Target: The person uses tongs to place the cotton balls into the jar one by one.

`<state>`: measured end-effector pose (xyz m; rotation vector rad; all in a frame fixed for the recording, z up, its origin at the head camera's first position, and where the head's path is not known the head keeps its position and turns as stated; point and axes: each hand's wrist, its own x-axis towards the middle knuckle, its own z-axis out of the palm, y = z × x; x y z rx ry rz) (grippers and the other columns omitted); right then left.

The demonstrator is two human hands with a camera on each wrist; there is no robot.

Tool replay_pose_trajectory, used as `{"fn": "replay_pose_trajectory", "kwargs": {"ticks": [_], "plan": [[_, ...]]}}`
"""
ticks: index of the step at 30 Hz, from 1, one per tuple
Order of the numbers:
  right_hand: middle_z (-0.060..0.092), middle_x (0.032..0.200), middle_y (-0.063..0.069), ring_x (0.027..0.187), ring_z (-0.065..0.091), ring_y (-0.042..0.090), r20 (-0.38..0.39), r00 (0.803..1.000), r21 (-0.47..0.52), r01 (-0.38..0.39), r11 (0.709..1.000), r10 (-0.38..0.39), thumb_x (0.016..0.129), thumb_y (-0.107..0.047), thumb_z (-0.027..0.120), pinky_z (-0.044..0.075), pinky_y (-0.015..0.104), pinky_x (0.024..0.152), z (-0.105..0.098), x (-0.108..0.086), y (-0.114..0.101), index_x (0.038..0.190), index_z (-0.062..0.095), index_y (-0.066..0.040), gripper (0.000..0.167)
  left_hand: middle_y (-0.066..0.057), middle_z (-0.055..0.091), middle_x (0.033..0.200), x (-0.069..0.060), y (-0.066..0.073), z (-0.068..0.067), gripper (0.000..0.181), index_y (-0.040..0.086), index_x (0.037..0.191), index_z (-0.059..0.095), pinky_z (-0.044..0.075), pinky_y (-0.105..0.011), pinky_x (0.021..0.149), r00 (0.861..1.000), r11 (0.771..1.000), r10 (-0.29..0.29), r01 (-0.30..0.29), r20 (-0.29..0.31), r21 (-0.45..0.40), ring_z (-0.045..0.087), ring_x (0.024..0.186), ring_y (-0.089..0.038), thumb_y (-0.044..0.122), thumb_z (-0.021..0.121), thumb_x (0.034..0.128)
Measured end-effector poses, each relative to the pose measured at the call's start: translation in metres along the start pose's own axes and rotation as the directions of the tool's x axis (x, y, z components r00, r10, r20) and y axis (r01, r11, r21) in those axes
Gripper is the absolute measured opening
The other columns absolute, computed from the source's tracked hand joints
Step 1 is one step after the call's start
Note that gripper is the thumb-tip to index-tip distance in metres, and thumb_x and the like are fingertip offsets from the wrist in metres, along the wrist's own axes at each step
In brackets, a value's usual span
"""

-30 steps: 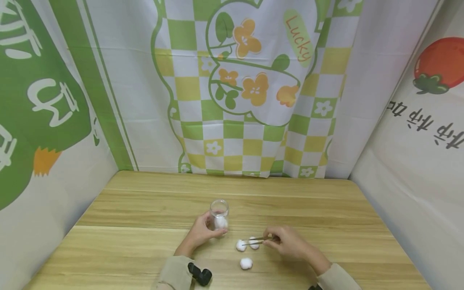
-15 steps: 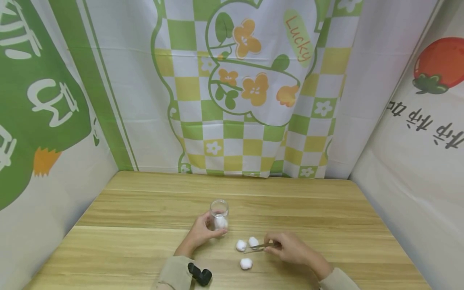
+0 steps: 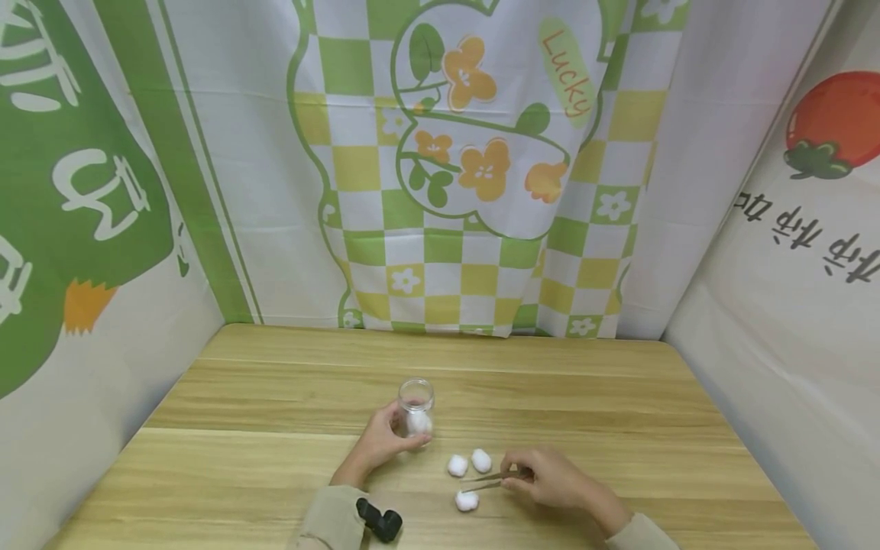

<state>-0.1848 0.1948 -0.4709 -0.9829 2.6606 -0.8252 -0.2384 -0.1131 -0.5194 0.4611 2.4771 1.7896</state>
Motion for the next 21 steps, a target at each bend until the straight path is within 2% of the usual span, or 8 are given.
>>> {"fn": "replay_pose_trajectory", "kwargs": {"ticks": [9, 16, 21], "plan": [[0.050, 0.063, -0.013, 0.056, 0.034, -0.009, 0.008, 1.000, -0.019, 0.028, 0.999, -0.027, 0.091, -0.028, 0.064, 0.034, 0.012, 0.051, 0.0053, -0.0012, 0.0030, 0.092, 0.067, -0.019, 0.009, -0.015, 0.068, 0.118, 0.0000, -0.0011, 0.0002, 0.054, 0.006, 0.122, 0.059, 0.048, -0.019, 0.090, 1.000, 1.000, 0.001, -0.001, -0.009, 0.009, 0.062, 0.104, -0.007, 0.020, 0.082, 0.0758], [0.052, 0.064, -0.012, 0.057, 0.033, -0.009, 0.046, 0.998, -0.095, 0.056, 0.994, -0.052, 0.091, -0.029, 0.064, 0.032, 0.013, 0.052, 0.0021, 0.0000, -0.0016, 0.090, 0.065, -0.019, 0.010, -0.016, 0.068, 0.117, -0.0014, 0.0017, 0.0001, 0.053, 0.005, 0.121, 0.059, 0.048, -0.018, 0.088, 1.000, 1.000, -0.006, 0.006, -0.005, -0.003, 0.061, 0.102, -0.009, 0.018, 0.082, 0.0755], [0.053, 0.064, -0.012, 0.057, 0.031, -0.009, 0.048, 0.997, -0.108, 0.072, 0.992, -0.067, 0.092, -0.029, 0.062, 0.029, 0.012, 0.051, 0.0005, 0.0013, -0.0037, 0.088, 0.064, -0.020, 0.011, -0.015, 0.069, 0.116, -0.0017, 0.0020, 0.0003, 0.053, 0.006, 0.122, 0.059, 0.048, -0.018, 0.086, 1.000, 1.000, -0.015, 0.015, -0.005, -0.014, 0.061, 0.100, -0.007, 0.019, 0.082, 0.0758]]}}
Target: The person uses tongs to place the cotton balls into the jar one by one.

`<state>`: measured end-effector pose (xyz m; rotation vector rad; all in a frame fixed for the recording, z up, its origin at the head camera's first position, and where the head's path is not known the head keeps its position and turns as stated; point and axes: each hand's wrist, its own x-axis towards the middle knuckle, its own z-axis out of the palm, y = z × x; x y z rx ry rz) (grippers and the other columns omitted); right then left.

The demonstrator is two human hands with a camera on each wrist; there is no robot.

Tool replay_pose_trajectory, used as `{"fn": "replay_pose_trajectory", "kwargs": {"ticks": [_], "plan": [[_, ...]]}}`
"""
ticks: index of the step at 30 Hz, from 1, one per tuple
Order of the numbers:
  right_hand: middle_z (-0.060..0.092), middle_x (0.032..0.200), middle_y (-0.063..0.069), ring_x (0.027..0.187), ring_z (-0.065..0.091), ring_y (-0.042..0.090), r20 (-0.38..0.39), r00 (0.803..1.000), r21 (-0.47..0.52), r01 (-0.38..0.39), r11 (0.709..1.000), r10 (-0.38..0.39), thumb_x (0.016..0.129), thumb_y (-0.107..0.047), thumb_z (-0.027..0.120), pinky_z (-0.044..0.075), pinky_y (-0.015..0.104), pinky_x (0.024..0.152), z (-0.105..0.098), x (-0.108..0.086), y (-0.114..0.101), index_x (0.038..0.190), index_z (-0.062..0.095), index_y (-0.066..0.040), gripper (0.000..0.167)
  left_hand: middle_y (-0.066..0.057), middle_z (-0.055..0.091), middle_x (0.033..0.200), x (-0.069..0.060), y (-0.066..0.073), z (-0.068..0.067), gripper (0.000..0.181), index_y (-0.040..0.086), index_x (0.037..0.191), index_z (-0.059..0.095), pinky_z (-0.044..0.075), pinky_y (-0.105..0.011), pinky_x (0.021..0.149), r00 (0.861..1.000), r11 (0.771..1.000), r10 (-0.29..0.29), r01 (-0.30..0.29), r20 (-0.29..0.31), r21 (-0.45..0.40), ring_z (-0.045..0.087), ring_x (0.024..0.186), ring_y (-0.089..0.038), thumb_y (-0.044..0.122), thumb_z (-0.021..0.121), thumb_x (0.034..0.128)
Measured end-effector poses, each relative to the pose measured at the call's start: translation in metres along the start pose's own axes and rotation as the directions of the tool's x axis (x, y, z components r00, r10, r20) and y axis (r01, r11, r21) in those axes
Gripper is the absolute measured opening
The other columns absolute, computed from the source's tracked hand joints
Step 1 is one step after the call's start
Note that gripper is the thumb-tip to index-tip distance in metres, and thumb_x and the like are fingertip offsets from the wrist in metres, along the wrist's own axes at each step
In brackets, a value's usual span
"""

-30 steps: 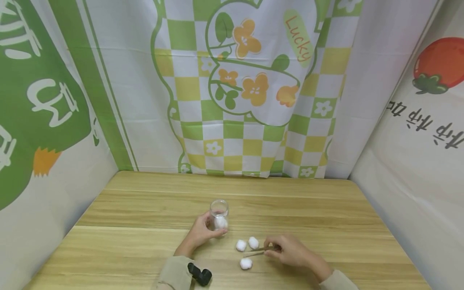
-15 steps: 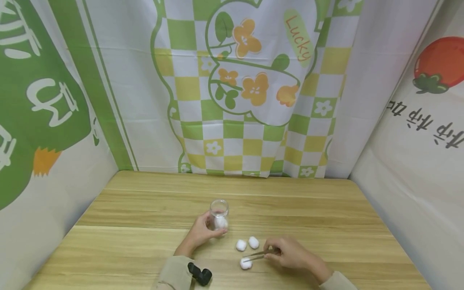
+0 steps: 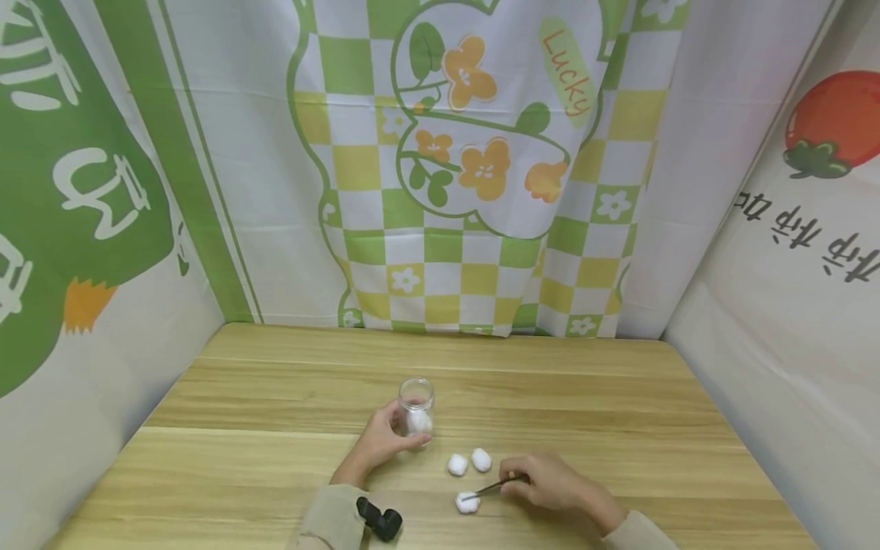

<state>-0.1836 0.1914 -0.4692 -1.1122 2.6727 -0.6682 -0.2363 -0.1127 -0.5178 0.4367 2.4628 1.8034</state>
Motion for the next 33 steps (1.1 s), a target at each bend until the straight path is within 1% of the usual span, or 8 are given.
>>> {"fn": "replay_pose_trajectory", "kwargs": {"ticks": [5, 10, 12, 15, 19, 22, 26, 33], "plan": [[0.048, 0.063, -0.012, 0.057, 0.030, -0.008, -0.025, 1.000, -0.013, 0.006, 1.000, -0.006, 0.093, -0.030, 0.061, 0.028, 0.012, 0.051, -0.001, 0.001, 0.003, 0.087, 0.064, -0.020, 0.012, -0.018, 0.068, 0.118, 0.002, -0.002, 0.000, 0.054, 0.005, 0.123, 0.058, 0.048, -0.018, 0.087, 1.000, 1.000, 0.007, -0.007, 0.010, -0.010, 0.062, 0.103, -0.011, 0.017, 0.082, 0.0758], [0.048, 0.062, -0.012, 0.057, 0.030, -0.008, -0.038, 0.999, -0.023, 0.015, 1.000, -0.016, 0.093, -0.030, 0.061, 0.027, 0.012, 0.051, -0.002, 0.001, 0.003, 0.086, 0.063, -0.020, 0.012, -0.018, 0.068, 0.118, 0.002, -0.002, 0.000, 0.054, 0.004, 0.124, 0.058, 0.049, -0.018, 0.086, 1.000, 0.999, 0.012, -0.011, 0.014, -0.037, 0.061, 0.098, -0.004, 0.014, 0.081, 0.0762], [0.049, 0.062, -0.012, 0.057, 0.030, -0.009, -0.041, 0.999, -0.027, 0.018, 0.999, -0.020, 0.093, -0.029, 0.061, 0.027, 0.012, 0.051, -0.002, 0.001, 0.003, 0.086, 0.063, -0.020, 0.012, -0.019, 0.068, 0.117, 0.001, -0.002, 0.000, 0.054, 0.004, 0.124, 0.058, 0.049, -0.018, 0.085, 1.000, 0.999, 0.011, -0.011, 0.010, -0.041, 0.061, 0.097, -0.003, 0.013, 0.081, 0.0761], [0.050, 0.063, -0.011, 0.057, 0.031, -0.009, -0.046, 0.999, -0.030, 0.017, 0.999, -0.018, 0.093, -0.029, 0.061, 0.028, 0.012, 0.052, -0.002, 0.001, 0.002, 0.086, 0.063, -0.020, 0.012, -0.017, 0.068, 0.117, 0.002, -0.002, 0.000, 0.054, 0.004, 0.124, 0.058, 0.049, -0.019, 0.086, 1.000, 1.000, 0.006, -0.006, 0.006, -0.026, 0.062, 0.100, -0.007, 0.014, 0.081, 0.0761], [0.047, 0.063, -0.013, 0.057, 0.031, -0.008, -0.038, 0.999, 0.004, -0.015, 1.000, 0.015, 0.094, -0.030, 0.060, 0.029, 0.012, 0.051, -0.004, 0.001, 0.001, 0.087, 0.063, -0.020, 0.013, -0.016, 0.068, 0.118, 0.003, -0.004, 0.000, 0.054, 0.005, 0.122, 0.059, 0.048, -0.020, 0.091, 1.000, 1.000, -0.001, 0.001, 0.004, 0.009, 0.063, 0.108, -0.018, 0.018, 0.082, 0.0758], [0.045, 0.064, -0.016, 0.055, 0.032, -0.008, -0.031, 0.998, 0.038, -0.050, 0.998, 0.051, 0.094, -0.031, 0.058, 0.030, 0.013, 0.051, -0.005, 0.002, 0.000, 0.089, 0.064, -0.020, 0.014, -0.016, 0.068, 0.119, 0.003, -0.004, 0.000, 0.054, 0.004, 0.122, 0.059, 0.047, -0.021, 0.092, 1.000, 1.000, 0.001, -0.001, 0.004, 0.017, 0.063, 0.111, -0.022, 0.019, 0.082, 0.0758], [0.045, 0.065, -0.017, 0.054, 0.032, -0.008, -0.039, 0.997, 0.054, -0.070, 0.996, 0.072, 0.095, -0.032, 0.057, 0.031, 0.013, 0.050, -0.008, 0.003, -0.001, 0.089, 0.064, -0.019, 0.016, -0.015, 0.068, 0.119, 0.002, -0.002, 0.000, 0.055, 0.005, 0.123, 0.059, 0.048, -0.021, 0.091, 1.000, 1.000, -0.005, 0.005, 0.002, 0.009, 0.063, 0.109, -0.020, 0.021, 0.082, 0.0753], [0.046, 0.063, -0.015, 0.052, 0.031, -0.008, -0.039, 0.998, 0.072, -0.040, 0.997, 0.043, 0.095, -0.031, 0.057, 0.031, 0.012, 0.049, -0.011, 0.004, 0.001, 0.090, 0.064, -0.016, 0.018, -0.014, 0.068, 0.119, 0.001, -0.001, 0.000, 0.056, 0.005, 0.124, 0.058, 0.048, -0.022, 0.092, 1.000, 1.000, -0.006, 0.006, 0.005, 0.012, 0.063, 0.108, -0.018, 0.021, 0.082, 0.0756]]}}
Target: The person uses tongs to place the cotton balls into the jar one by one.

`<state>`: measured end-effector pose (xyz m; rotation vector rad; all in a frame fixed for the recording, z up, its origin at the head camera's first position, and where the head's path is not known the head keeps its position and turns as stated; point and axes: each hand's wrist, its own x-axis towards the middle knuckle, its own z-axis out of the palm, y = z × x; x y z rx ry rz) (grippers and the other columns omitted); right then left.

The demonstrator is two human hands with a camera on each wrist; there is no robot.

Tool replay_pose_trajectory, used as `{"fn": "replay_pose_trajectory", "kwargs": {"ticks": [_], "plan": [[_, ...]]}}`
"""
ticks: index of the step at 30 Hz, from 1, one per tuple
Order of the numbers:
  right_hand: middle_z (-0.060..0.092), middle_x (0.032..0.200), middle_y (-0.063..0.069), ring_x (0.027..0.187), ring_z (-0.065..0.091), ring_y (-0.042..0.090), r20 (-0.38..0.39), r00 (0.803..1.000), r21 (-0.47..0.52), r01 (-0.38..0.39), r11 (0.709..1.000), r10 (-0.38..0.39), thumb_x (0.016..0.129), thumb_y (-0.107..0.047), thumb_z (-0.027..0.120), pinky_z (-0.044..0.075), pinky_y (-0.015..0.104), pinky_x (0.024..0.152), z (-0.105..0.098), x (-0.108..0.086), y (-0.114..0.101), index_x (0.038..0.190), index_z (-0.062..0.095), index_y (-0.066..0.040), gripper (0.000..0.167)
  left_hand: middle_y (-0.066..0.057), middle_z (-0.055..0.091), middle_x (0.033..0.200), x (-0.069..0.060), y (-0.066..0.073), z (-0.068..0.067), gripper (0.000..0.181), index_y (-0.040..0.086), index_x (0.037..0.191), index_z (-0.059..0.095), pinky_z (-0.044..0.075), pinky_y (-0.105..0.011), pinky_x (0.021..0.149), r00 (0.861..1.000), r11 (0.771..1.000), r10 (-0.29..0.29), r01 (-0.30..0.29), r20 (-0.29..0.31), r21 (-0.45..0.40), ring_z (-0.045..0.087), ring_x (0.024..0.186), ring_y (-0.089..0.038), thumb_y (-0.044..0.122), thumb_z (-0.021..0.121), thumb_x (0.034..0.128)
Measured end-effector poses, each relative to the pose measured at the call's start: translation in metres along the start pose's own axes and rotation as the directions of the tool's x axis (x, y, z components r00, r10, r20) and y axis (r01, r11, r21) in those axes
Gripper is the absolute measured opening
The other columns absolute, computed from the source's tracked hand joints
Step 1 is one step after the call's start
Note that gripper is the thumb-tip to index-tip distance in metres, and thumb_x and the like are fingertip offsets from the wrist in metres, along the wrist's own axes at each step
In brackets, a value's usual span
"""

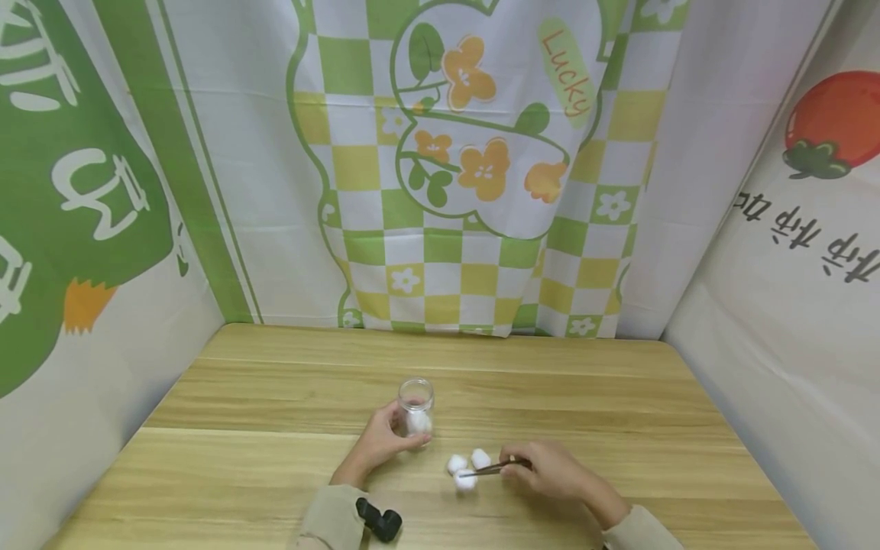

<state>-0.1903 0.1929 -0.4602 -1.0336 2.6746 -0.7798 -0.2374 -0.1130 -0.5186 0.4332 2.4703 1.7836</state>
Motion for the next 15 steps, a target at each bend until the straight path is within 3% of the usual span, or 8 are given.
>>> {"fn": "replay_pose_trajectory", "kwargs": {"ticks": [8, 15], "plan": [[0.049, 0.062, -0.013, 0.053, 0.031, -0.009, -0.045, 0.999, -0.010, 0.026, 1.000, -0.026, 0.095, -0.029, 0.057, 0.030, 0.012, 0.048, -0.0016, 0.0020, -0.0003, 0.089, 0.064, -0.016, 0.015, -0.015, 0.067, 0.121, -0.0009, 0.0016, -0.0011, 0.057, 0.004, 0.126, 0.057, 0.047, -0.023, 0.094, 1.000, 1.000, 0.005, -0.005, 0.004, -0.006, 0.062, 0.113, -0.023, 0.019, 0.081, 0.0761], [0.055, 0.066, -0.009, 0.055, 0.033, -0.008, -0.081, 0.997, -0.002, -0.003, 1.000, 0.003, 0.095, -0.031, 0.057, 0.032, 0.013, 0.049, -0.0059, 0.0043, -0.0028, 0.090, 0.065, -0.019, 0.015, -0.014, 0.069, 0.117, 0.0010, -0.0012, -0.0004, 0.055, 0.005, 0.122, 0.059, 0.048, -0.025, 0.092, 1.000, 1.000, -0.004, 0.004, -0.007, 0.019, 0.062, 0.106, -0.015, 0.021, 0.082, 0.0752]]}}
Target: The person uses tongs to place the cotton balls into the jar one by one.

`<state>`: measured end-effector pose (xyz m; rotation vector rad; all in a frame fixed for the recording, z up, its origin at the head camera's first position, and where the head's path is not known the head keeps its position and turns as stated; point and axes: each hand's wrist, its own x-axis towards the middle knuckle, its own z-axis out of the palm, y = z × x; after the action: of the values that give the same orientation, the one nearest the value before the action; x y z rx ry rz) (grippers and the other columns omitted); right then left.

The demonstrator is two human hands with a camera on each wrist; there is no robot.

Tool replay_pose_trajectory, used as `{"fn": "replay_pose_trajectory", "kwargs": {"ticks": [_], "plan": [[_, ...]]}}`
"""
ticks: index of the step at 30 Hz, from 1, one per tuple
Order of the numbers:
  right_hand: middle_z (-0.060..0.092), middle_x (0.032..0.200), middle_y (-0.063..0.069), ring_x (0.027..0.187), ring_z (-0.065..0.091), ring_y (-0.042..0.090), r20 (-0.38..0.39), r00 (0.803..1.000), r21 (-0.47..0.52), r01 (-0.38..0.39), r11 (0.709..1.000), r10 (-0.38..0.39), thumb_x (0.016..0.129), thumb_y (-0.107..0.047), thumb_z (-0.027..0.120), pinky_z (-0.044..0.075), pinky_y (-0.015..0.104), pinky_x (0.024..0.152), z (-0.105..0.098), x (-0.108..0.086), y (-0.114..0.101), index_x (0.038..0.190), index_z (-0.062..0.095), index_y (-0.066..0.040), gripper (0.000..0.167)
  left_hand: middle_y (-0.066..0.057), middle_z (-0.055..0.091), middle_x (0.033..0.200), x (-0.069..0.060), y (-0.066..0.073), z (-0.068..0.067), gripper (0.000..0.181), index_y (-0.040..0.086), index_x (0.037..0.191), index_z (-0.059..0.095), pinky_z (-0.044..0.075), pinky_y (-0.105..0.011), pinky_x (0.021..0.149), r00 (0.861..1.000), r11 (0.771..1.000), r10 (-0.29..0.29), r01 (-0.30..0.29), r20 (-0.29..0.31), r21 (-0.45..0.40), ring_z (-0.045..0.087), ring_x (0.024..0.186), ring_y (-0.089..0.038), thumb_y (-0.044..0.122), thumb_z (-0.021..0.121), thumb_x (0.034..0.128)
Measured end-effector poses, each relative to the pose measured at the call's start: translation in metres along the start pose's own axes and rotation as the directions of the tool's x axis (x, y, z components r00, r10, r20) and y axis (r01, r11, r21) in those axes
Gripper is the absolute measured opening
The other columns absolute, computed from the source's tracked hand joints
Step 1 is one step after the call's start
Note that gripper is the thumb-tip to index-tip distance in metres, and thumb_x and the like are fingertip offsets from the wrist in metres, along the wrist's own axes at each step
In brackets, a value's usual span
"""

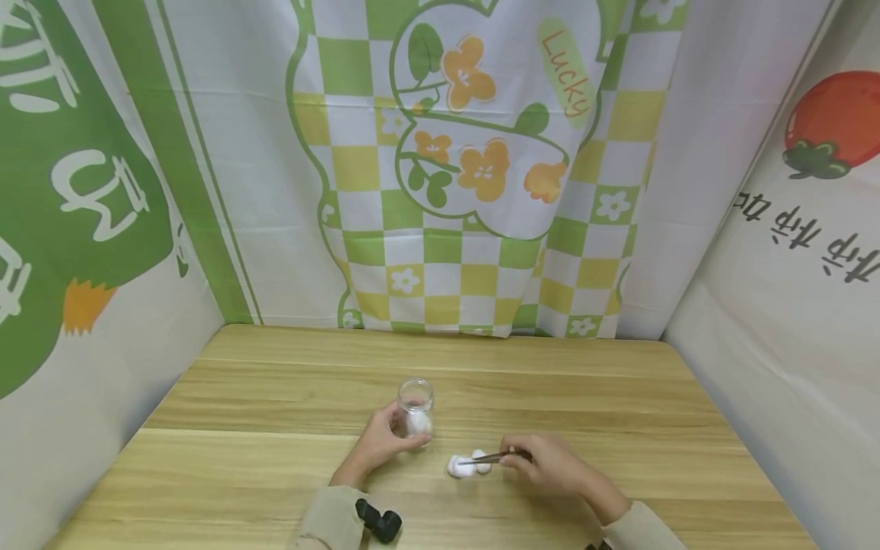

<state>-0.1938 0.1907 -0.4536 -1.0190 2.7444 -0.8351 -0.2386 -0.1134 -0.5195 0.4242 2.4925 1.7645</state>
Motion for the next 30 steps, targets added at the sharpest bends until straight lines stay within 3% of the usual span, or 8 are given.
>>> {"fn": "replay_pose_trajectory", "kwargs": {"ticks": [12, 21, 30], "plan": [[0.057, 0.061, -0.003, 0.051, 0.029, -0.008, -0.054, 0.998, -0.018, 0.034, 0.999, -0.035, 0.095, -0.024, 0.059, 0.028, 0.011, 0.047, -0.008, 0.006, -0.005, 0.093, 0.066, -0.014, 0.012, -0.017, 0.068, 0.118, 0.000, 0.000, 0.000, 0.055, 0.004, 0.123, 0.059, 0.048, -0.018, 0.088, 1.000, 0.999, 0.021, -0.020, 0.008, -0.025, 0.063, 0.104, -0.014, 0.018, 0.082, 0.0752], [0.053, 0.061, -0.007, 0.052, 0.030, -0.009, -0.077, 0.996, -0.017, 0.048, 0.999, -0.049, 0.094, -0.021, 0.059, 0.029, 0.012, 0.047, -0.011, 0.009, -0.009, 0.092, 0.064, -0.014, 0.009, -0.015, 0.068, 0.119, -0.001, 0.000, 0.000, 0.054, 0.005, 0.122, 0.059, 0.047, -0.019, 0.092, 0.999, 0.999, 0.031, -0.030, 0.010, -0.027, 0.062, 0.106, -0.011, 0.018, 0.082, 0.0752], [0.052, 0.061, -0.009, 0.054, 0.031, -0.009, -0.148, 0.988, -0.088, 0.039, 0.995, -0.052, 0.093, -0.022, 0.061, 0.030, 0.012, 0.048, -0.017, 0.016, -0.018, 0.088, 0.063, -0.017, 0.007, -0.017, 0.069, 0.116, 0.000, -0.001, 0.000, 0.053, 0.002, 0.122, 0.059, 0.047, -0.019, 0.090, 0.999, 0.999, 0.040, -0.040, -0.001, -0.003, 0.061, 0.102, -0.002, 0.012, 0.081, 0.0754]]}}
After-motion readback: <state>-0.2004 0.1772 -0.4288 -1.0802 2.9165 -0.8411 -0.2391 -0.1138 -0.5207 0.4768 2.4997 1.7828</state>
